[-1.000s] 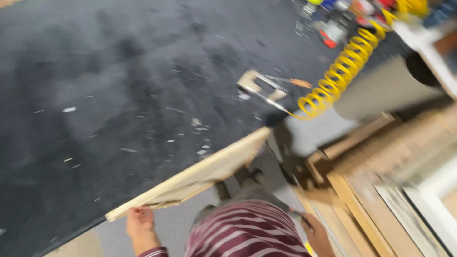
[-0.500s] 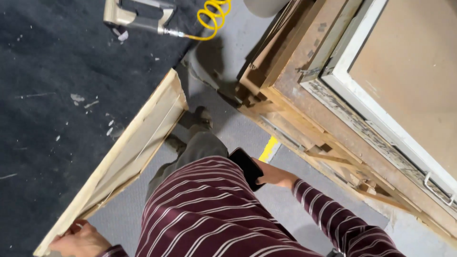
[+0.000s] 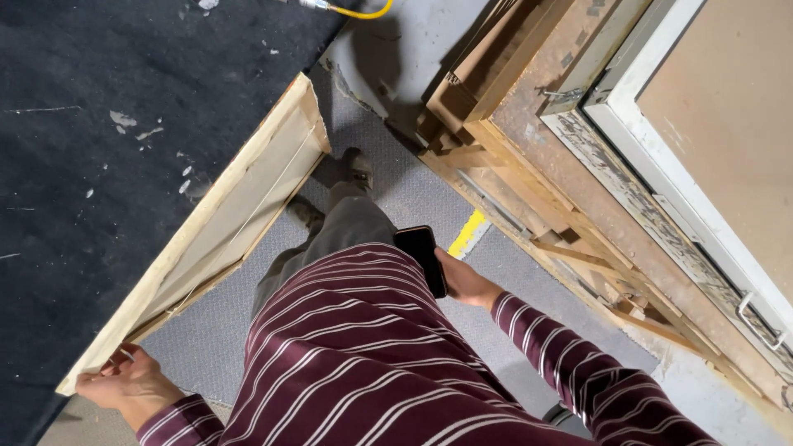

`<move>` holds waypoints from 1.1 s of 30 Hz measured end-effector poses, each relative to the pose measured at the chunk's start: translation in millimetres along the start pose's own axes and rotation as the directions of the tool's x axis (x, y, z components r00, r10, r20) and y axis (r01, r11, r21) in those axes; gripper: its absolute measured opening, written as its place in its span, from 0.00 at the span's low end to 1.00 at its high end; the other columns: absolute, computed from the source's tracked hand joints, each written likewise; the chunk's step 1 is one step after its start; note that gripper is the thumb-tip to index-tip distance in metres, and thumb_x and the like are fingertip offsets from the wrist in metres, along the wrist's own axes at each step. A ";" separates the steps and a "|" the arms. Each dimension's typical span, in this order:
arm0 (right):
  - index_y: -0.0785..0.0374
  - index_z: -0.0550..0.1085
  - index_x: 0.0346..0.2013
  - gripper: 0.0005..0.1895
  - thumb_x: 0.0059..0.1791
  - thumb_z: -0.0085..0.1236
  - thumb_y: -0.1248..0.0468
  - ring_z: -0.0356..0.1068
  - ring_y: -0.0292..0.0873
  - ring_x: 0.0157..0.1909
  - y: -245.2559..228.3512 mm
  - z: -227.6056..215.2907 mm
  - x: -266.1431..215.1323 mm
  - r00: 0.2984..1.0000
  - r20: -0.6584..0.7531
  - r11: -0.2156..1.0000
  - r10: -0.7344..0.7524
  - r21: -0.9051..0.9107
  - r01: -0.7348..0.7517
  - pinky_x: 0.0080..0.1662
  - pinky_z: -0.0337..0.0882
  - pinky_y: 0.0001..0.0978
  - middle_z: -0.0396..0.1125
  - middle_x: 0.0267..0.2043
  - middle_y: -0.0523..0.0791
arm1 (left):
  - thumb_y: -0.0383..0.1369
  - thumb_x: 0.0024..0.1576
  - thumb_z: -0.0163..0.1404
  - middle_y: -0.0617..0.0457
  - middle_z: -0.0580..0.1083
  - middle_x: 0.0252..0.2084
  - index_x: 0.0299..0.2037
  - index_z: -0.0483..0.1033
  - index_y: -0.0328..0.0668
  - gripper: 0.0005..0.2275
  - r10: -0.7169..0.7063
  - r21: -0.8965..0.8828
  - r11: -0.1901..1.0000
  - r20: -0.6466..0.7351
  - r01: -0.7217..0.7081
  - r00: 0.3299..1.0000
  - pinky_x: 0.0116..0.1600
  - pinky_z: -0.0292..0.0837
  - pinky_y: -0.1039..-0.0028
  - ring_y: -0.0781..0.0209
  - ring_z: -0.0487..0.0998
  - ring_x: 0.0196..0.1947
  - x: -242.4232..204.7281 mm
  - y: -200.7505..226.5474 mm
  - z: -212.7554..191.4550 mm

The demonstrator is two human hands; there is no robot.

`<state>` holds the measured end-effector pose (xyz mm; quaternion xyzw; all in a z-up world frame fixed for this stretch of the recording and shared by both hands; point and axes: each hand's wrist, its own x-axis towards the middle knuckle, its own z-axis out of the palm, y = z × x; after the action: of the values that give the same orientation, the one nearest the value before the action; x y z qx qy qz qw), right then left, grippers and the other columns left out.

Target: Stretching a canvas over a wooden frame and securing it with a pneumatic stapler.

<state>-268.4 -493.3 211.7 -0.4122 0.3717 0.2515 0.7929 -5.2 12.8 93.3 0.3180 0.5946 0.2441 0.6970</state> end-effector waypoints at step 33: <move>0.64 0.55 0.74 0.49 0.50 0.22 0.33 0.60 0.59 0.71 -7.1 -64.4 19.6 0.989 0.006 0.951 0.149 0.272 -0.145 0.68 0.61 0.56 0.60 0.69 0.59 | 0.35 0.52 0.55 0.55 0.63 0.17 0.22 0.62 0.43 0.13 -0.009 -0.046 0.999 -0.120 0.004 0.993 0.37 0.74 0.64 0.59 0.66 0.20 6.2 18.3 1.0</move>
<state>-276.3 -549.4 174.7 -0.2725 0.4379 0.2534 0.8184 -2.5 29.5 102.7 0.2846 0.6307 0.2742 0.6679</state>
